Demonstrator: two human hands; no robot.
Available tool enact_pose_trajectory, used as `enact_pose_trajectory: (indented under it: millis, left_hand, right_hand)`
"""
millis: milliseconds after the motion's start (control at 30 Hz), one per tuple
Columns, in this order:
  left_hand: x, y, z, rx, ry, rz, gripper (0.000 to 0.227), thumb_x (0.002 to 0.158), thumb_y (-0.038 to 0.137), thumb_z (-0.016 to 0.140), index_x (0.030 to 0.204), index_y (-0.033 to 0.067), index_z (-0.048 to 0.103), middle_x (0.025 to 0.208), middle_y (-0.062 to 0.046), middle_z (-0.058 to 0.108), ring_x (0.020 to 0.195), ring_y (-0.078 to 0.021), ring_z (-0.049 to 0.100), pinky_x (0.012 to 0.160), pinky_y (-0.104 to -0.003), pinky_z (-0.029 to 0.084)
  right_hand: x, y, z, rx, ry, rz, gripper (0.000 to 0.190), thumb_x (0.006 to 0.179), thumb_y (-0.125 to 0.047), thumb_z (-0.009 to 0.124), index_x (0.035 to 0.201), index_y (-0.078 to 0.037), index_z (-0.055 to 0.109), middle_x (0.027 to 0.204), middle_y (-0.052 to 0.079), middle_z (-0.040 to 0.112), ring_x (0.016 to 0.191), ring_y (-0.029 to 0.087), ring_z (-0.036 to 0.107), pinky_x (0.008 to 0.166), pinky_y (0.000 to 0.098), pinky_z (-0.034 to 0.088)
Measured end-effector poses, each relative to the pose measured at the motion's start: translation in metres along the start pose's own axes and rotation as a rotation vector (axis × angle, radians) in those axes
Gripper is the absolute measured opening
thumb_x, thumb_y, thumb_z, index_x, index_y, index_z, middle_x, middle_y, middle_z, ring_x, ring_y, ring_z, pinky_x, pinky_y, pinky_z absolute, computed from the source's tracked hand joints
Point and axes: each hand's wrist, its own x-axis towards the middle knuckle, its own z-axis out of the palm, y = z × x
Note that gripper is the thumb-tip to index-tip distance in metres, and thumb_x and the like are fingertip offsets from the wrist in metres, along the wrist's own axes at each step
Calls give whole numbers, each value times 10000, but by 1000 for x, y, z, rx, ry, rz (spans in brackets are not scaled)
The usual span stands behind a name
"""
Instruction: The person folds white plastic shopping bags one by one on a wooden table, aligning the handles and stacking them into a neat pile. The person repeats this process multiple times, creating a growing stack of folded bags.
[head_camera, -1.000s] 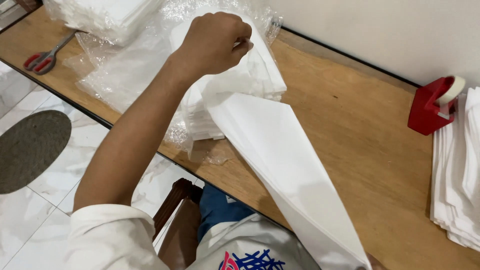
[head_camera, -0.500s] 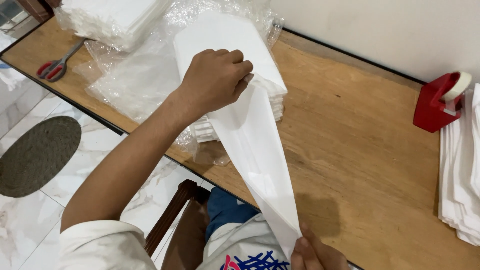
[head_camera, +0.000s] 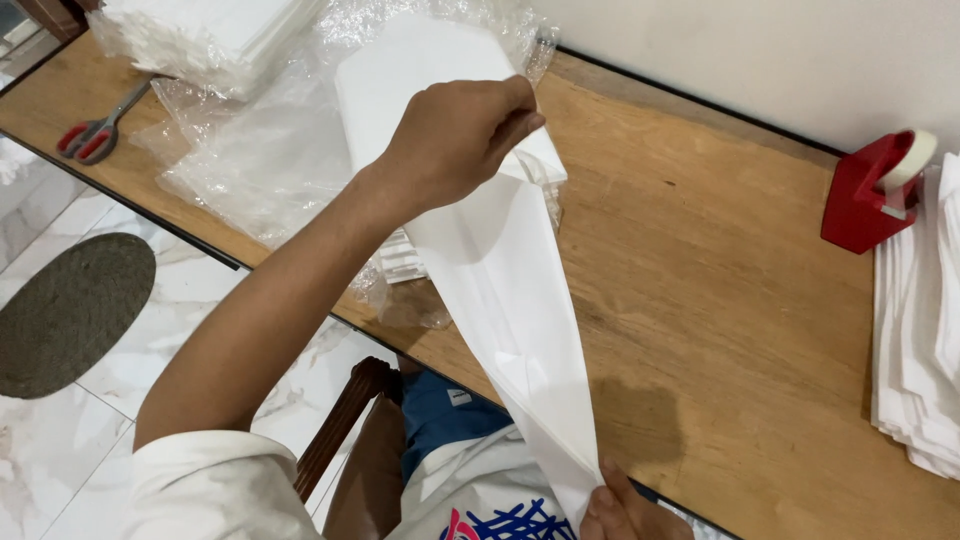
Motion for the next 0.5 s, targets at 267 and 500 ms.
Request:
enact_pose_trajectory:
  millis: [267,500]
  left_hand:
    - [0,-25,36,760,-84,497,260,619,-33,549,782,168,541,704,6,480,643,-185,461,487,-293,374]
    - [14,-19,45,809,1,473,269,590,-12,550,775,184,541,703,31,542,574,-173,505,444,-280,350]
  right_hand:
    - [74,3,-27,79,547,534,95,821,-59,489,915,-50,487,1014,-34,504,782,166,637,328,279,320]
    - [88,26,-46,100,516,384,155,826,-52,479,968,10,479,1016,-5,496,827,147,626,349,241,386]
